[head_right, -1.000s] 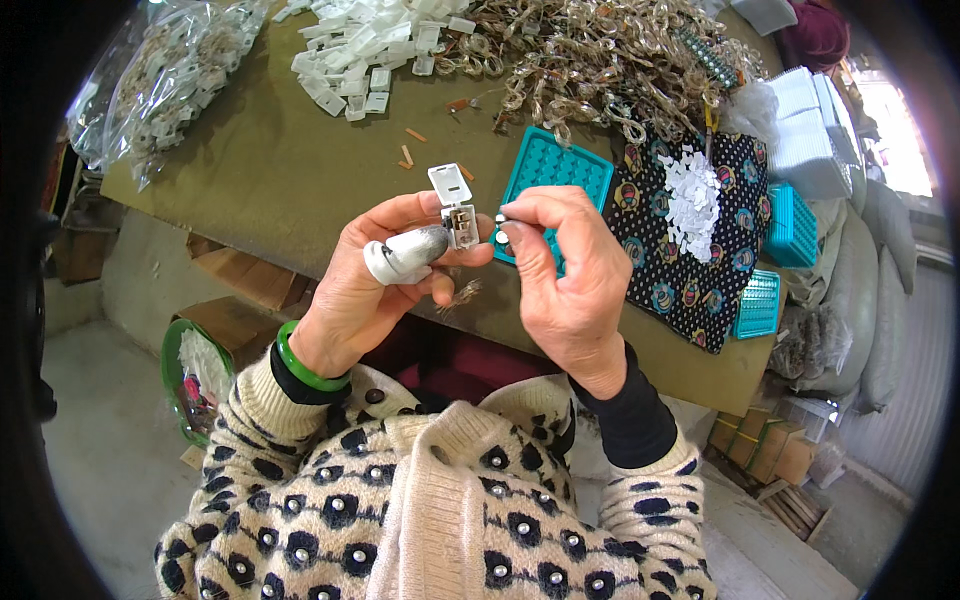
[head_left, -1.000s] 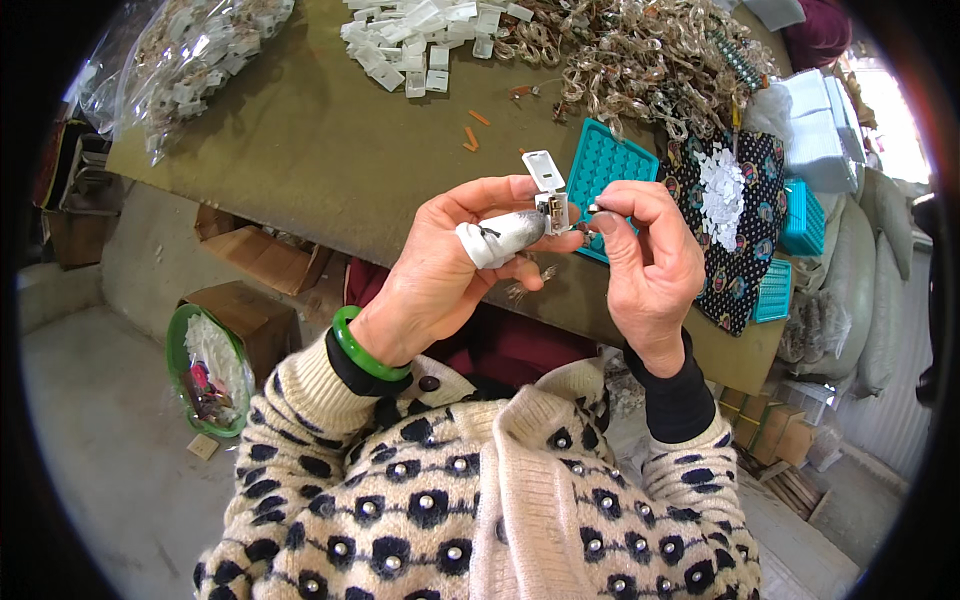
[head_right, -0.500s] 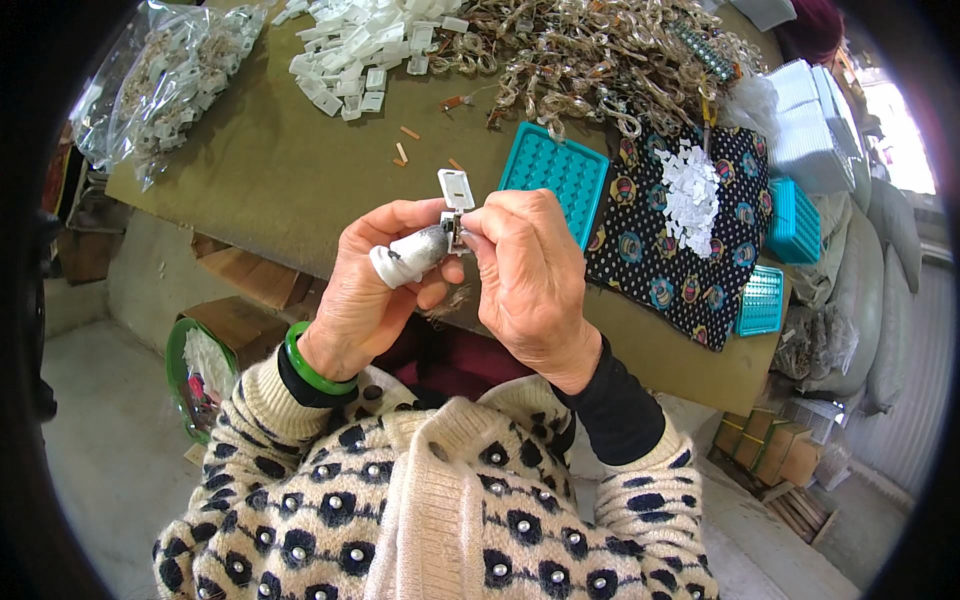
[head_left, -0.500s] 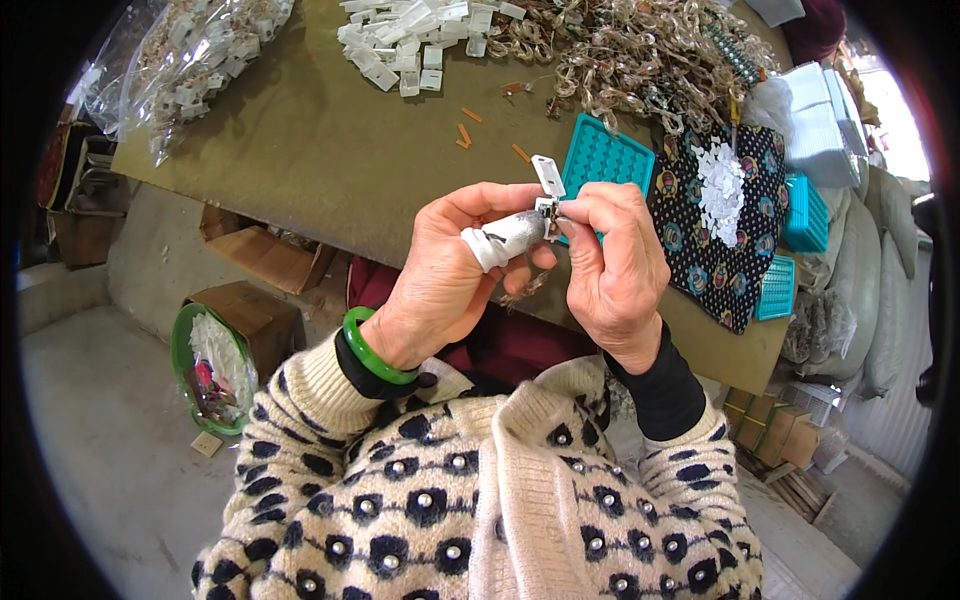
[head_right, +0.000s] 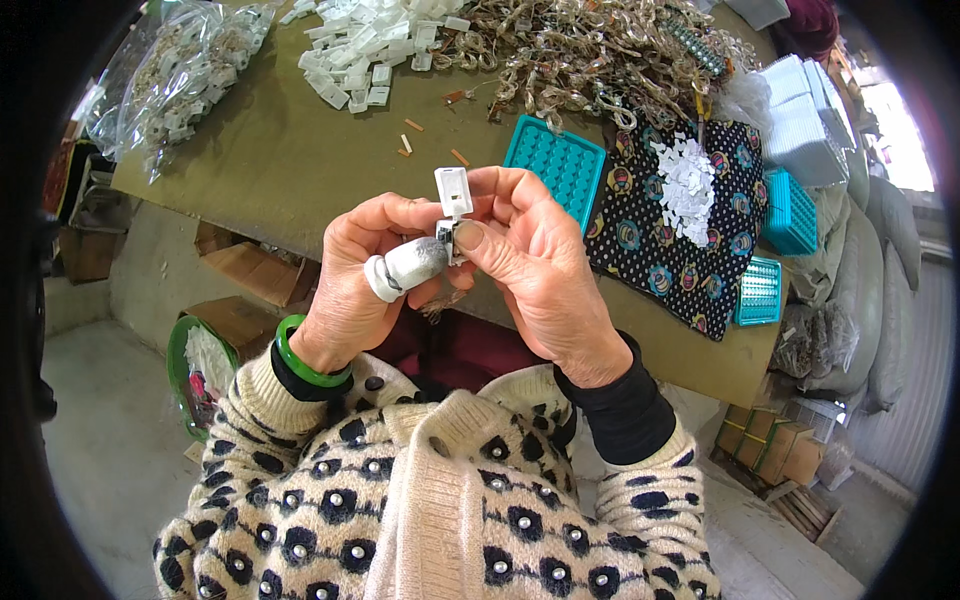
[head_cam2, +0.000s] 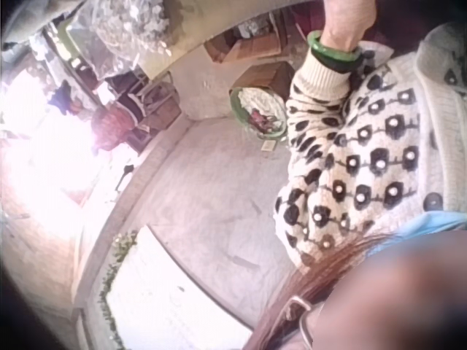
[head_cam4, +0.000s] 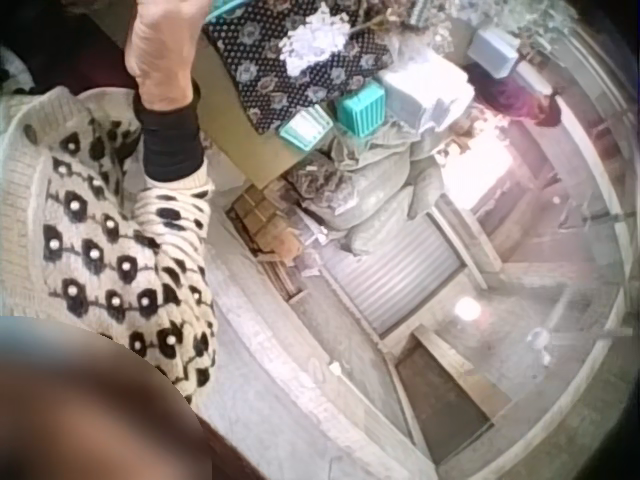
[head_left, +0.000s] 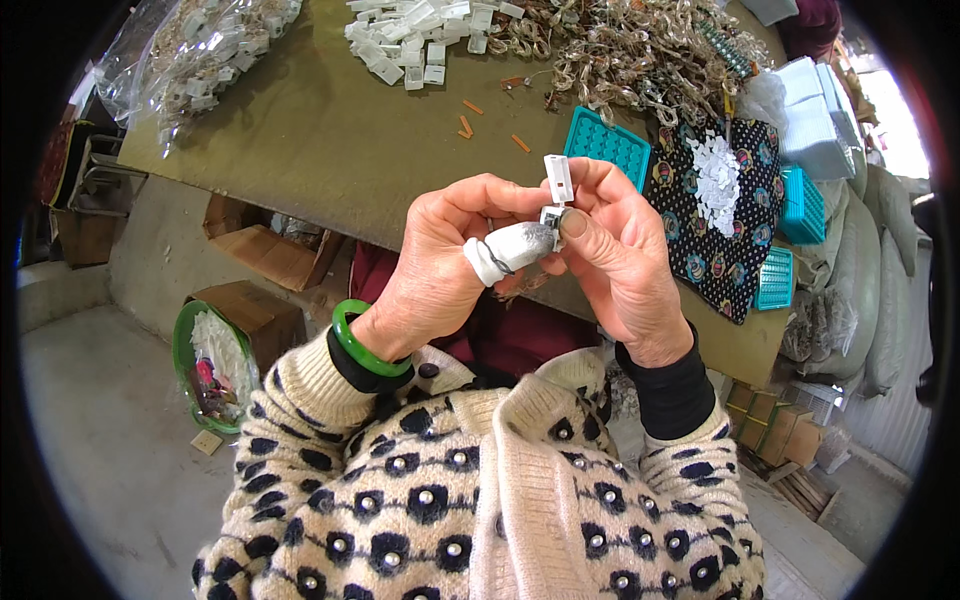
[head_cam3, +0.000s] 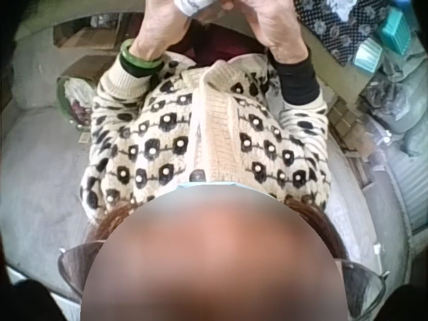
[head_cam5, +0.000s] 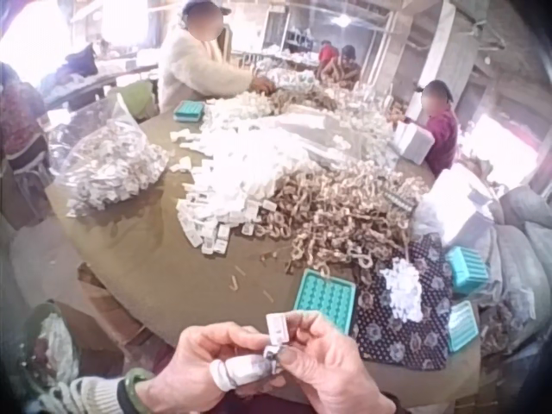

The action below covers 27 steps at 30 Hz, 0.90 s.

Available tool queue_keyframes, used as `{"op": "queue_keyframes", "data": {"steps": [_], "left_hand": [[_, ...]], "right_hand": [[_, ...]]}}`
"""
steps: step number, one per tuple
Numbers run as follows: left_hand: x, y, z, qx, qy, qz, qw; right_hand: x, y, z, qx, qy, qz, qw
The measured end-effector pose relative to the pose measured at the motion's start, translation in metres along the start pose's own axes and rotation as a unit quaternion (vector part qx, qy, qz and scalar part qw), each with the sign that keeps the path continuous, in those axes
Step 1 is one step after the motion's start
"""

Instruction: The person assembles small electronic components by hand. They pick up white plastic housings and metal contacts from a table, insert the contacts into the housings, and place the assembled units into a blue tray. The person repeats this process for multiple units.

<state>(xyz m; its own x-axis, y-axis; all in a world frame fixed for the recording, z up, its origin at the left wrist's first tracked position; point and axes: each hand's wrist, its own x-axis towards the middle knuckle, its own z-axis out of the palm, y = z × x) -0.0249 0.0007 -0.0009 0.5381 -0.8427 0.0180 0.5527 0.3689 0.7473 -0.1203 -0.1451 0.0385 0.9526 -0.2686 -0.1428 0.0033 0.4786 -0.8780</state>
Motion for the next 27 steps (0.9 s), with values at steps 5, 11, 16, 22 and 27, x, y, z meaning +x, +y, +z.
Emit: {"op": "queue_keyframes", "data": {"steps": [5,11,16,22,27], "left_hand": [[-0.002,-0.003,-0.001,-0.012,0.011,0.006,1.0],[-0.009,-0.004,-0.005,-0.085,0.024,-0.027,0.996],[-0.012,-0.001,-0.008,-0.167,-0.001,-0.039,0.985],[-0.016,0.001,-0.009,-0.198,-0.006,-0.076,0.977],[-0.016,-0.004,-0.008,-0.173,-0.025,-0.014,0.984]], "right_hand": [[0.002,-0.001,0.005,-0.088,-0.021,-0.038,0.995],[0.003,0.009,0.006,-0.223,0.095,-0.189,0.952],[0.003,0.011,0.013,-0.385,0.096,-0.289,0.871],[0.001,0.011,0.024,-0.253,0.112,-0.213,0.937],[0.014,0.016,0.02,-0.448,0.041,-0.46,0.766]]}}
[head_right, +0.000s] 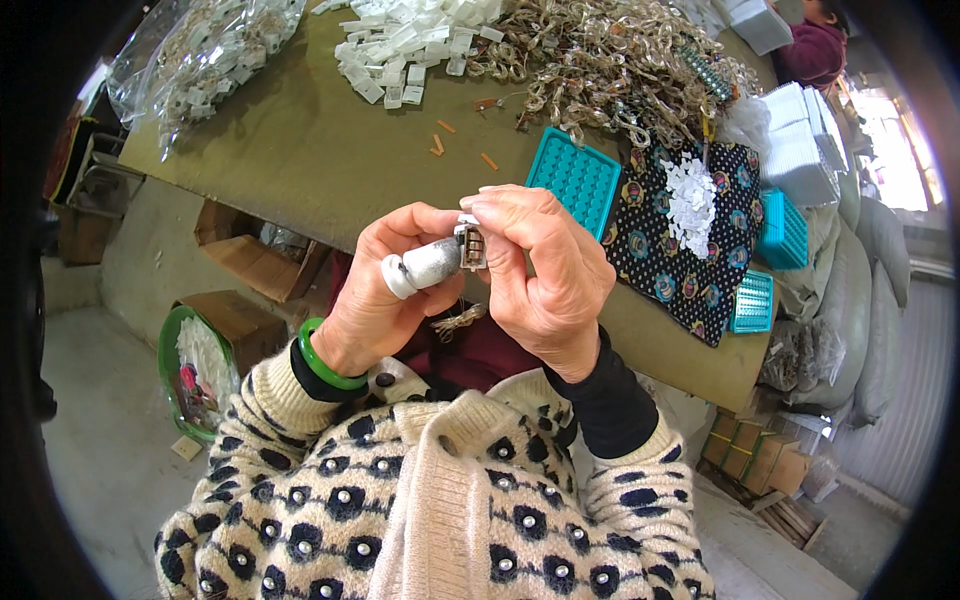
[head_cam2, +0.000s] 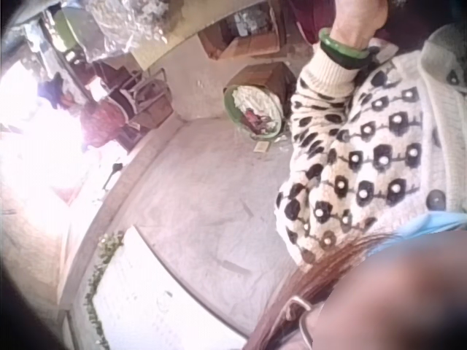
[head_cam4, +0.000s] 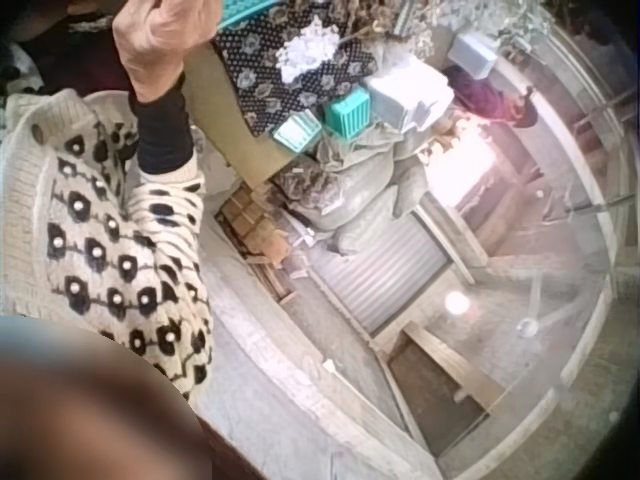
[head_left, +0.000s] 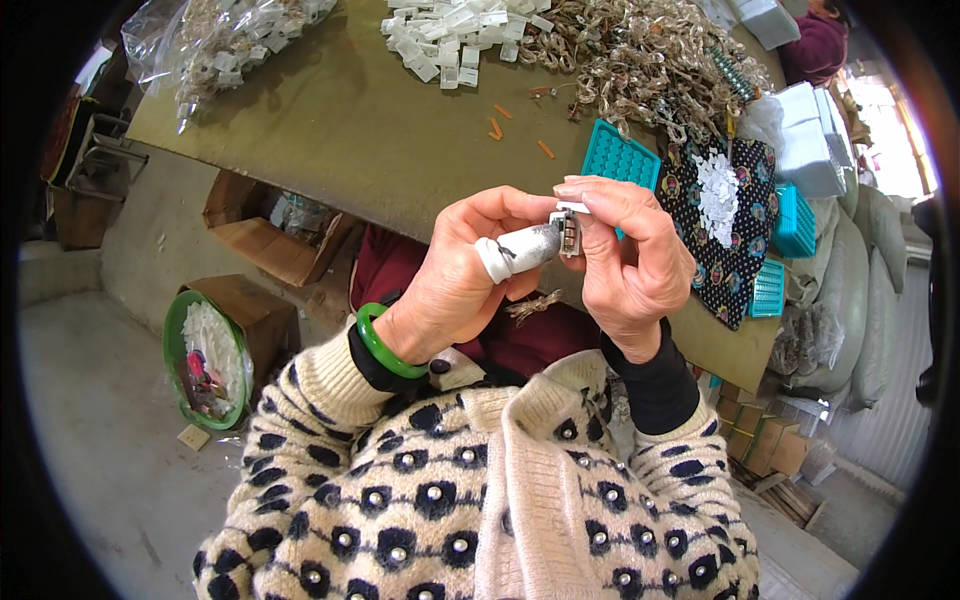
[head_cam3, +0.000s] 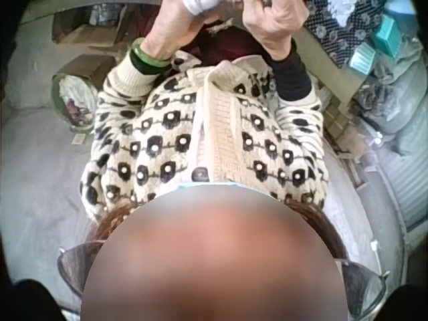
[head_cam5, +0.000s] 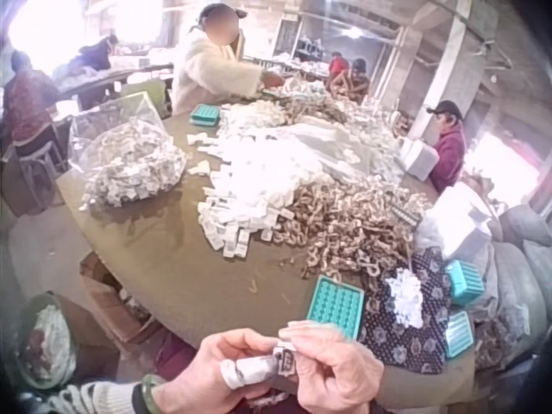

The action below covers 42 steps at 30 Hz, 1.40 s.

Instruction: The person assembles small electronic components by hand. They pick up white plastic housings and metal contacts from a table, insert the contacts into the housings, and place the assembled units into a blue tray. The person repeats this process for multiple units.

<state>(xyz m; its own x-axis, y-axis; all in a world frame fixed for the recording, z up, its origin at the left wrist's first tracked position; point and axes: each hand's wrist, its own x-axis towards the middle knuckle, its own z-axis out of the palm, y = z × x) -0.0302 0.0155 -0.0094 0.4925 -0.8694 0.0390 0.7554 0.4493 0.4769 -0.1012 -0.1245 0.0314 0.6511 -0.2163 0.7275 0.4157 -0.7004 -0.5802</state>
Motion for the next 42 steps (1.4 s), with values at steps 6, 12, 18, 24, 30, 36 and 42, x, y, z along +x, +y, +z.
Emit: {"op": "queue_keyframes", "data": {"steps": [6,12,18,24,30,36,42], "left_hand": [[0.001,-0.002,0.001,-0.04,0.08,0.003,0.996],[0.003,-0.013,-0.001,-0.075,0.023,-0.063,0.995],[0.004,-0.021,-0.001,-0.13,0.013,-0.107,0.986],[0.002,-0.015,0.01,-0.045,0.173,-0.117,0.977],[0.006,0.001,-0.002,-0.043,0.058,-0.077,0.994],[0.011,-0.005,-0.004,-0.051,0.041,-0.095,0.993],[0.015,-0.011,-0.004,-0.049,0.042,-0.101,0.993]], "right_hand": [[-0.011,-0.006,0.001,0.15,-0.047,0.139,0.978],[-0.018,0.005,0.004,-0.011,-0.038,-0.011,0.999],[-0.031,0.011,0.013,-0.009,0.021,-0.023,0.999],[-0.032,0.004,-0.002,-0.071,-0.03,0.006,0.997],[-0.034,0.014,-0.063,-0.08,-0.095,0.063,0.99],[-0.009,0.114,-0.128,-0.361,-0.028,0.071,0.929],[-0.009,0.169,-0.138,-0.47,-0.115,0.101,0.869]]}}
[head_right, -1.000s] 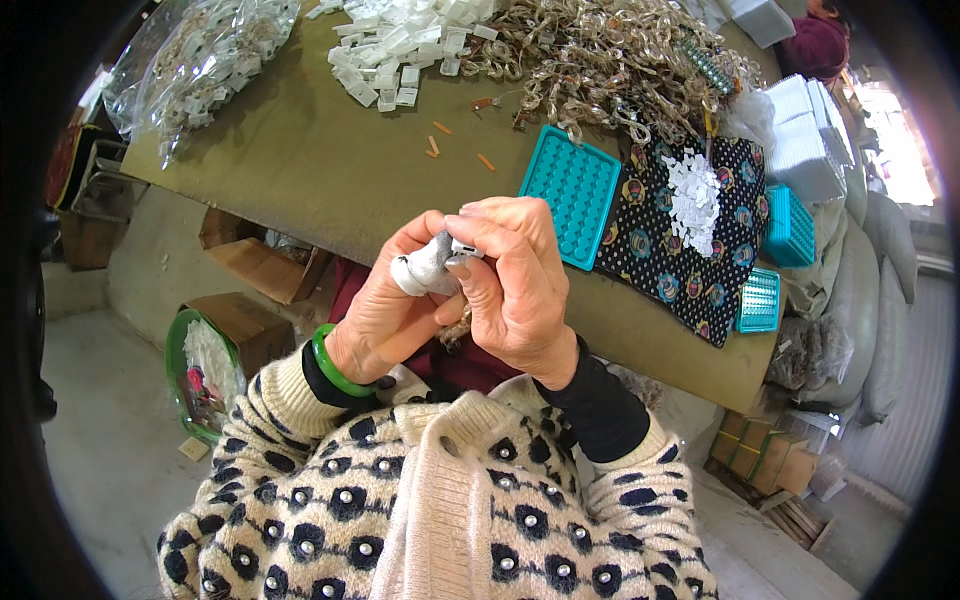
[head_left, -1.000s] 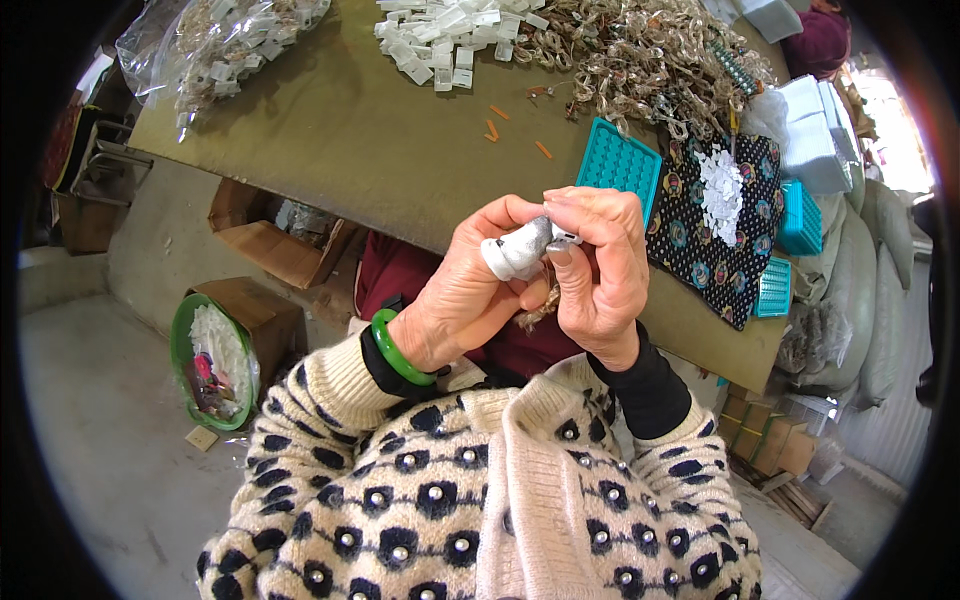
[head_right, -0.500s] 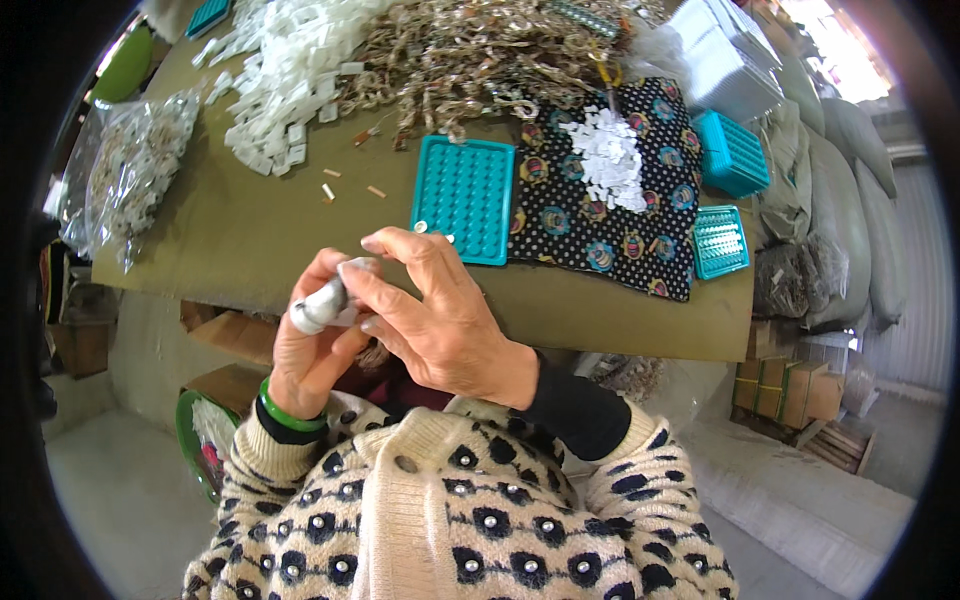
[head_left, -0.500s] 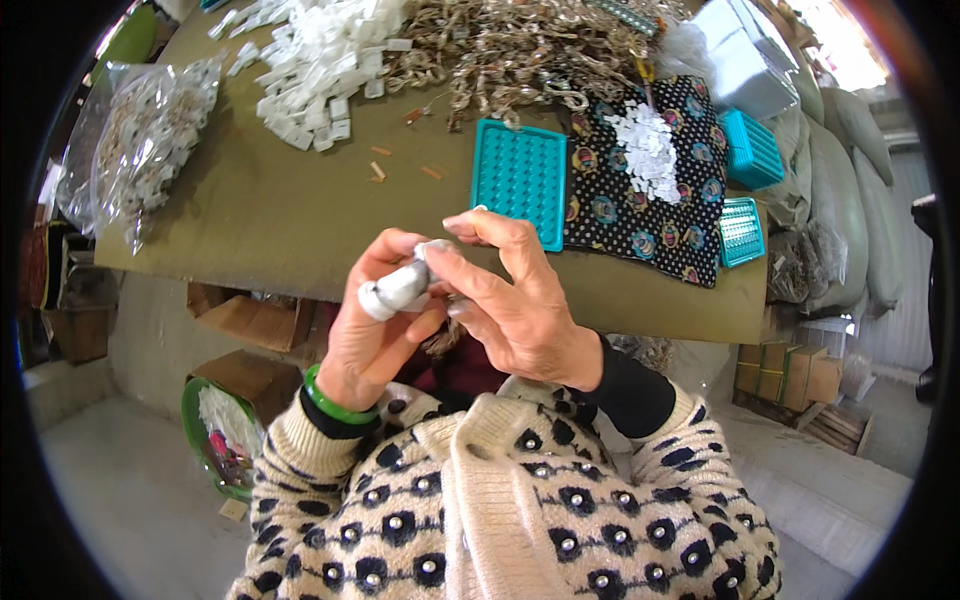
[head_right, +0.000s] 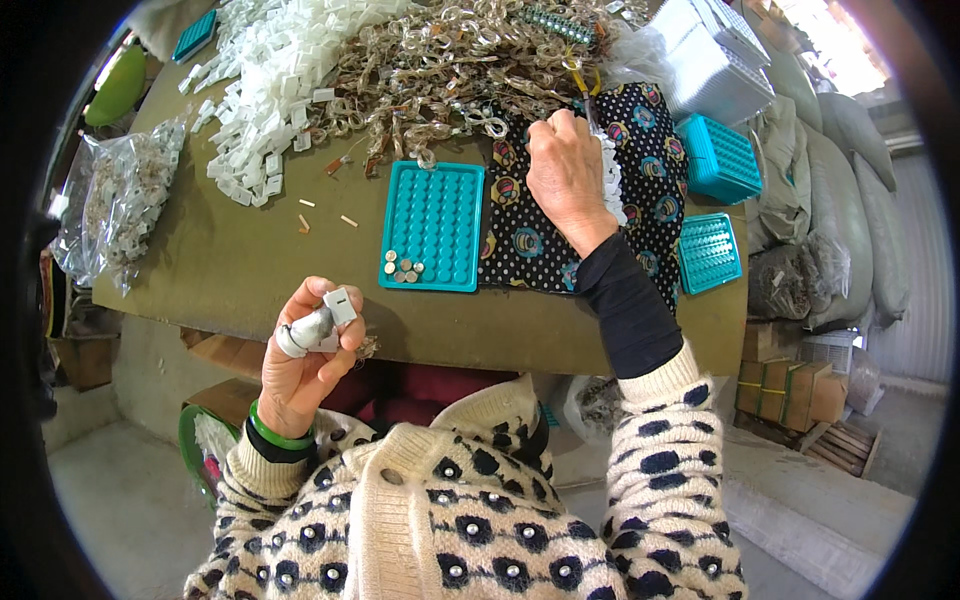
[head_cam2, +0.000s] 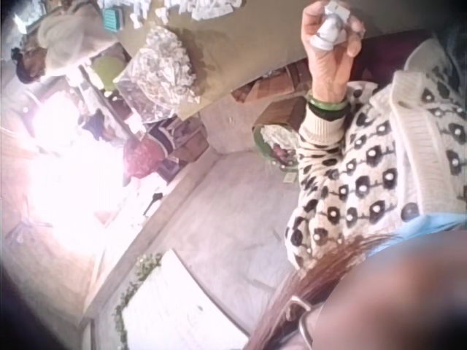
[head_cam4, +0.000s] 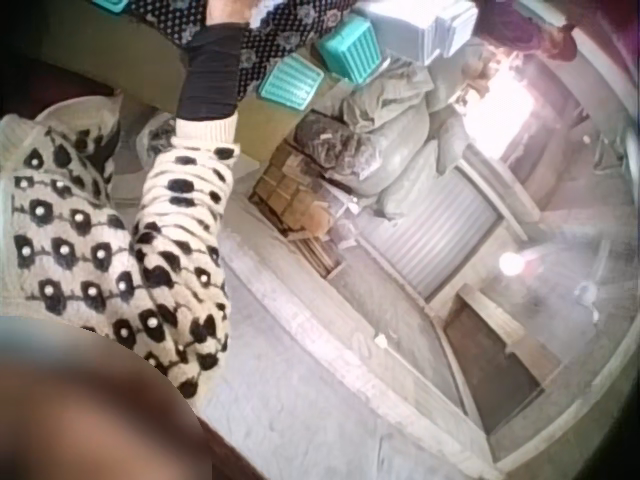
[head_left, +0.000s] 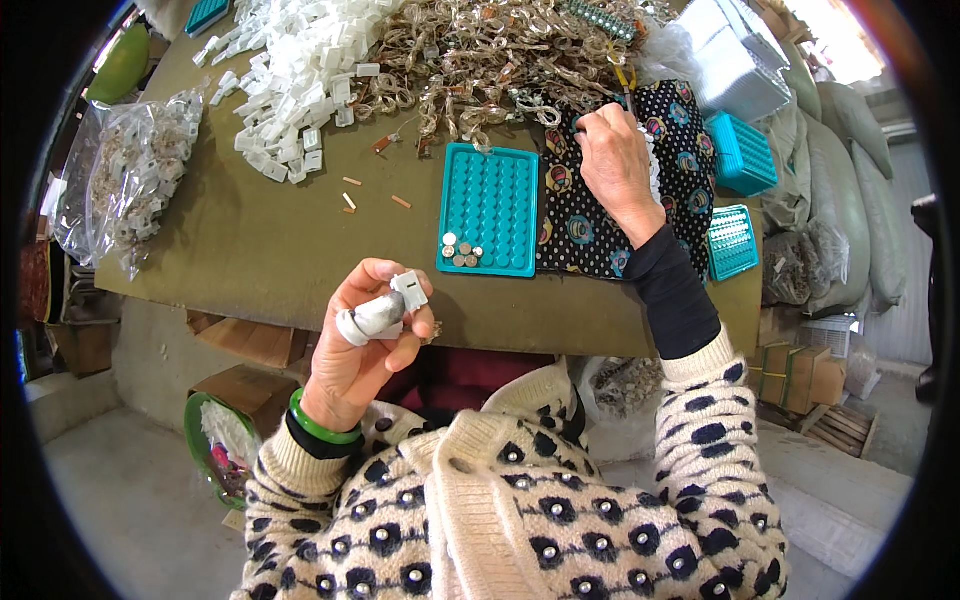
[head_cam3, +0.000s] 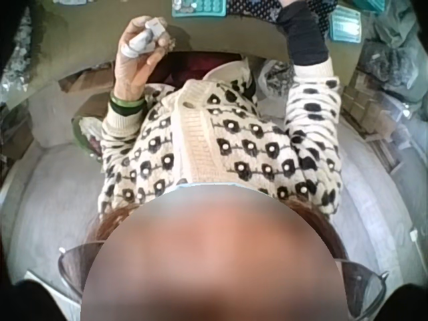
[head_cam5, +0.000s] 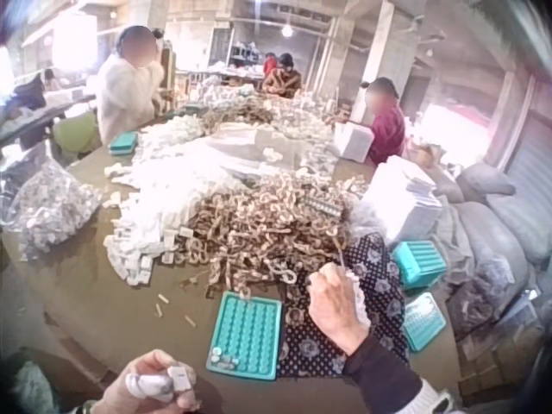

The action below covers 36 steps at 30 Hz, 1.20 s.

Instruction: The person assembles small electronic components by hand. They pick up white plastic housings and metal contacts from a table, insert the contacts into the housings, and place the assembled units into a blue tray. The person repeats this process for multiple units.

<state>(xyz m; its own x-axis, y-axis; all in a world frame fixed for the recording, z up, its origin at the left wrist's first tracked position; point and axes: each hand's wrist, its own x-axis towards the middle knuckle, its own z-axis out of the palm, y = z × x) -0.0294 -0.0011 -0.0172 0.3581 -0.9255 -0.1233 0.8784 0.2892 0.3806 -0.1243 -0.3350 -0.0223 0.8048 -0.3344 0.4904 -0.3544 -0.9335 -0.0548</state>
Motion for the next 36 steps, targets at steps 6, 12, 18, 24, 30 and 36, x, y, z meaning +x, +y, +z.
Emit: {"op": "queue_keyframes", "data": {"steps": [6,12,18,24,30,36], "left_hand": [[0.003,-0.002,-0.003,0.008,0.004,-0.006,1.0],[0.003,-0.001,-0.001,0.033,0.008,0.011,0.999],[0.004,0.005,0.001,0.013,-0.009,0.016,1.0],[-0.001,0.009,0.004,0.059,0.056,0.019,0.996],[-0.003,0.015,0.0,-0.002,0.019,0.033,0.999],[-0.007,0.015,0.001,-0.013,0.05,0.03,0.998]], "right_hand": [[0.006,0.009,0.004,-0.021,-0.005,-0.014,1.0],[0.004,-0.027,-0.026,0.299,0.028,0.161,0.94],[-0.013,-0.09,-0.064,0.716,-0.075,0.268,0.641],[-0.027,-0.15,-0.071,0.658,-0.076,0.195,0.723],[-0.03,-0.182,-0.071,0.466,0.001,-0.023,0.885],[-0.026,-0.193,-0.069,0.433,0.005,-0.071,0.898]]}}
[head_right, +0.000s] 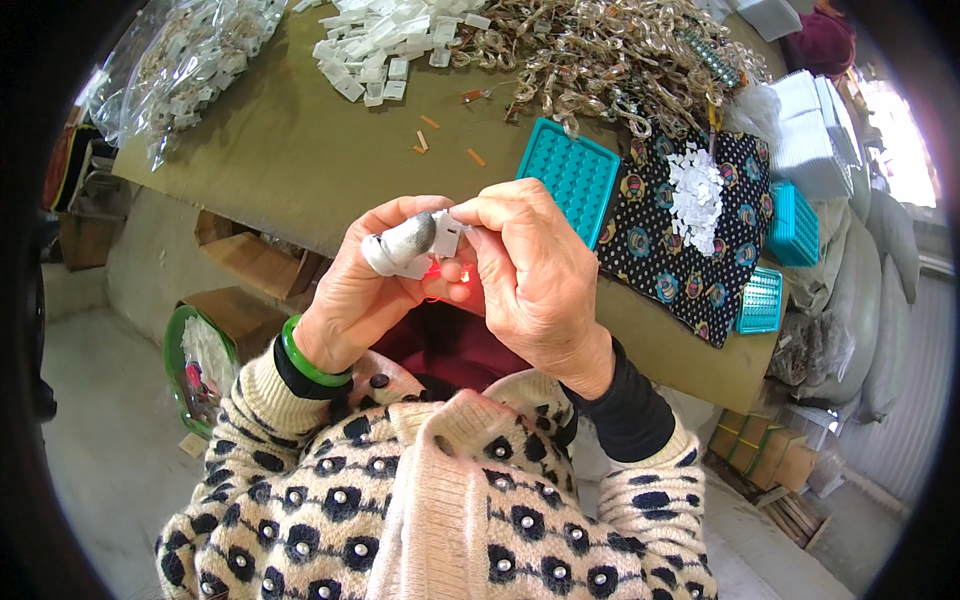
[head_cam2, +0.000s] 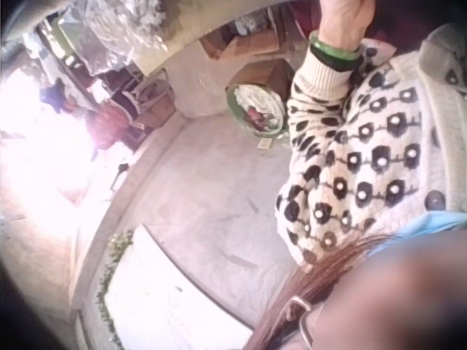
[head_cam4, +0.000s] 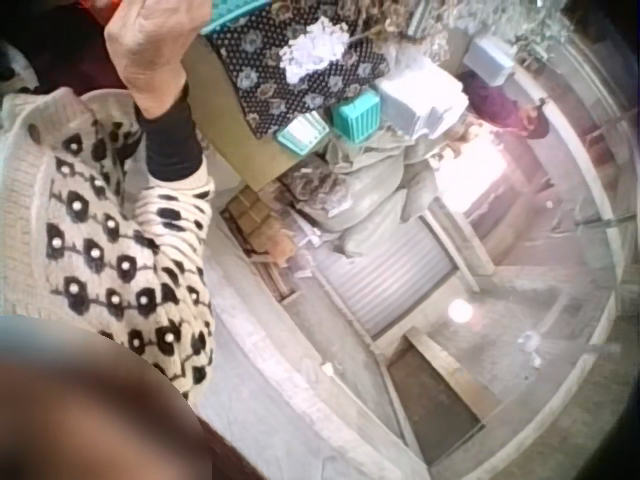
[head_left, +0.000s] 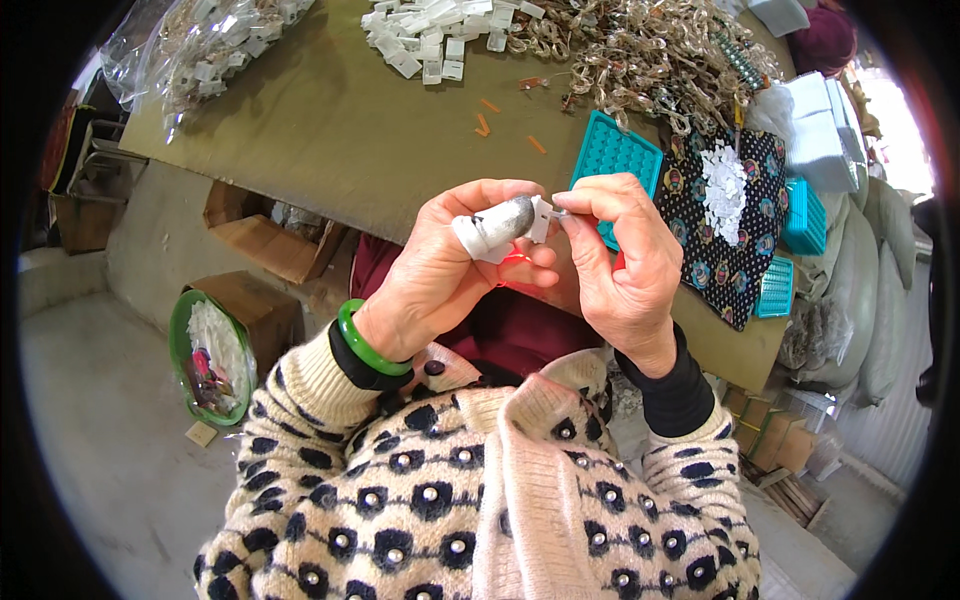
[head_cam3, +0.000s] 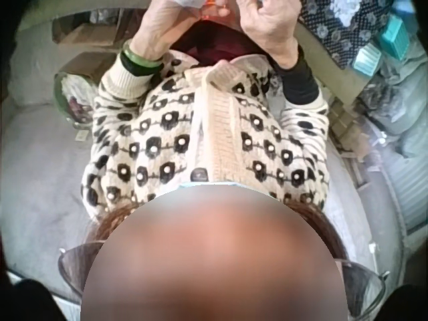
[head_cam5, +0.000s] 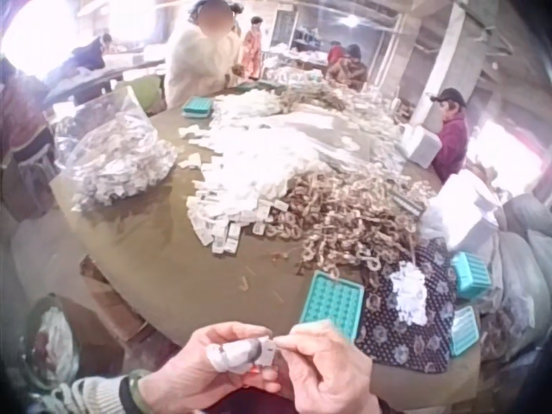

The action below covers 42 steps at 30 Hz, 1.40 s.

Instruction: The person assembles small electronic components by hand. They pick up white plastic housings and metal contacts from a table, insert the contacts into the housings, and place the assembled units into a blue tray. The person repeats this process for multiple units.

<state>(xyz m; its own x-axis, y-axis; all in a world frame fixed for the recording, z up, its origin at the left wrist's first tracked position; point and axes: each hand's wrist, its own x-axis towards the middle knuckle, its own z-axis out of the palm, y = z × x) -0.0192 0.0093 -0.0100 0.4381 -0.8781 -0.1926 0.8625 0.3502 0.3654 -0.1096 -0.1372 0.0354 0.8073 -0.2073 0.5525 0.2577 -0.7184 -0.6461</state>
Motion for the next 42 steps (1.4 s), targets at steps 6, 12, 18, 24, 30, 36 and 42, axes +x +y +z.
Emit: {"op": "queue_keyframes", "data": {"steps": [6,12,18,24,30,36,42], "left_hand": [[0.0,0.002,-0.002,0.014,0.019,0.001,1.0],[-0.003,0.002,-0.003,0.081,-0.025,0.03,0.996],[-0.004,0.005,0.0,0.068,0.006,0.014,0.998],[0.003,0.004,-0.001,0.079,0.017,0.019,0.997],[0.01,0.011,-0.006,-0.001,0.016,-0.057,0.998],[0.018,0.01,-0.009,-0.035,0.031,-0.071,0.996],[0.019,0.008,-0.009,0.011,0.064,-0.062,0.996]], "right_hand": [[0.004,0.0,0.0,0.001,-0.055,-0.041,0.998],[0.007,-0.002,0.002,0.024,-0.08,0.002,0.997],[0.011,0.002,-0.007,0.003,-0.095,0.026,0.995],[0.01,0.006,0.0,-0.022,-0.108,-0.015,0.994],[0.05,0.045,-0.014,-0.017,-0.091,0.077,0.993],[0.079,0.102,0.017,-0.334,-0.075,-0.193,0.92],[0.086,0.13,0.031,-0.409,-0.129,-0.203,0.88]]}}
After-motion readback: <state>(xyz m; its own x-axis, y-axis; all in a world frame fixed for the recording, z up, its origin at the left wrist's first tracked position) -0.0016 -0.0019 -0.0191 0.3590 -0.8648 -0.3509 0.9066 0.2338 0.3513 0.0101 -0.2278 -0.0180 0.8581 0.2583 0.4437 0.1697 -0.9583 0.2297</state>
